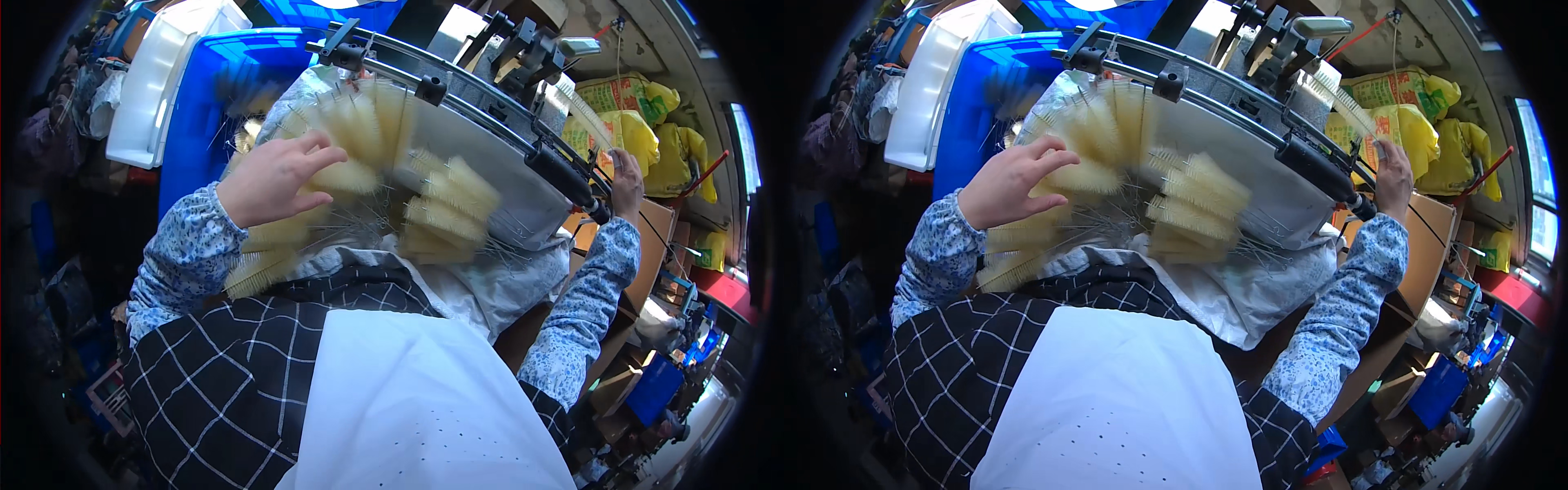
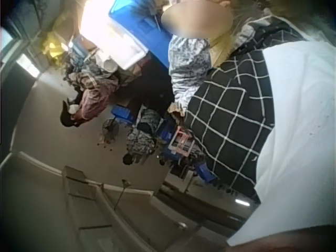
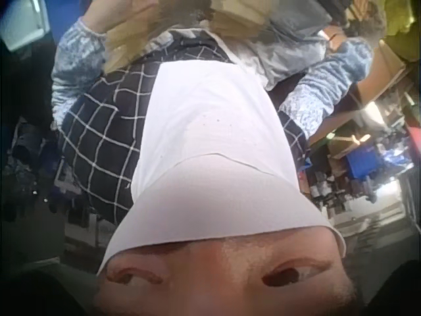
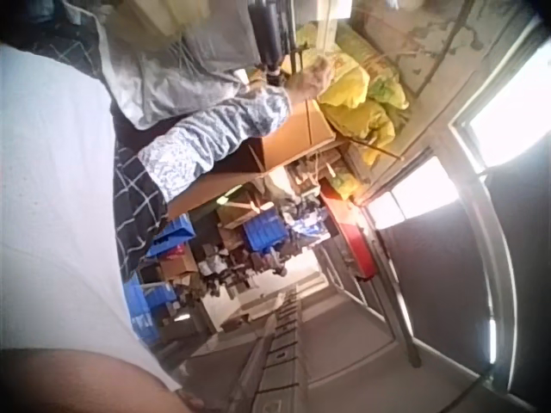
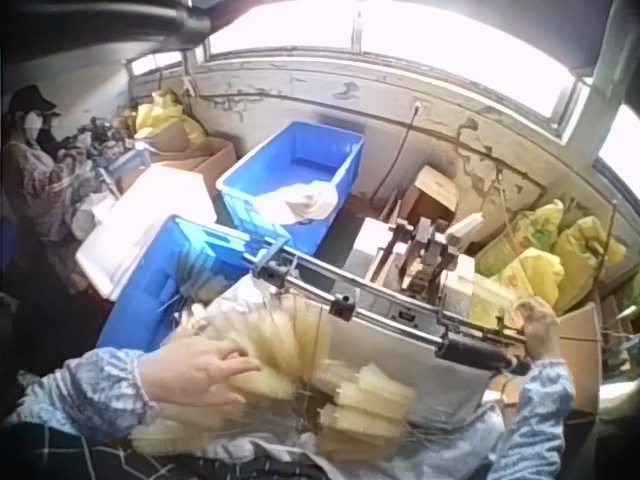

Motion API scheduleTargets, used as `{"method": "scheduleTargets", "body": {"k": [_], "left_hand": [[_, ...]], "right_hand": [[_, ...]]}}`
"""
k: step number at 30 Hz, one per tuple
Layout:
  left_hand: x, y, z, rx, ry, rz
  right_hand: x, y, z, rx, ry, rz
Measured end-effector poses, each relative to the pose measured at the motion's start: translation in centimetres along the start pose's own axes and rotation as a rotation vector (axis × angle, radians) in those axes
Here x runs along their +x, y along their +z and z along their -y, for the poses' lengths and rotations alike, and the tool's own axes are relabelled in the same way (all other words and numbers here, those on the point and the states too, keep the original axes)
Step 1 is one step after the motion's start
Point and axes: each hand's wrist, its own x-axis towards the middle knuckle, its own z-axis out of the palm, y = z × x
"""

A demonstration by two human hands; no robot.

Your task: The person repeatedly picks up bristle bundles and metal wire rods, inserts the rods into the bristles, and secures them using a mechanical press. The finished brush units are then placed into a blue bin. The process is repetitive and involves precise hand coordination.

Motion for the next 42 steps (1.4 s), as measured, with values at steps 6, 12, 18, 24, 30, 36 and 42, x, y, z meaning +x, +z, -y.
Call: {"method": "scheduleTargets", "body": {"k": [6, 12, 18, 24, 30, 36, 42], "left_hand": [[0.3, 3.1, 1.5, -0.119, 0.181, -0.163], [-1.1, -5.0, -0.6, -0.353, 0.175, -0.222], [-2.0, -10.1, -2.7, -0.495, 0.436, -0.277], [1.2, -3.5, -4.8, -0.327, 0.581, -0.15], [0.4, -3.7, -0.7, -0.134, 0.14, -0.147], [0.9, -0.3, 2.7, -0.068, -0.016, -0.11], [1.4, 0.5, 2.6, -0.197, 0.012, -0.04]], "right_hand": [[-6.5, -5.1, 5.1, 0.817, 0.316, 0.366], [-6.0, -3.9, 13.7, 0.729, -0.043, 0.644], [-4.9, -3.6, 22.3, 1.007, -0.431, 0.716], [-7.8, -2.4, 26.8, 1.728, 0.07, 1.395], [-3.9, -1.5, 19.4, 0.716, -0.304, 0.201], [1.9, 4.2, 9.1, -0.089, -0.058, -0.251], [2.6, 5.7, 8.8, -0.091, -0.036, -0.219]]}}
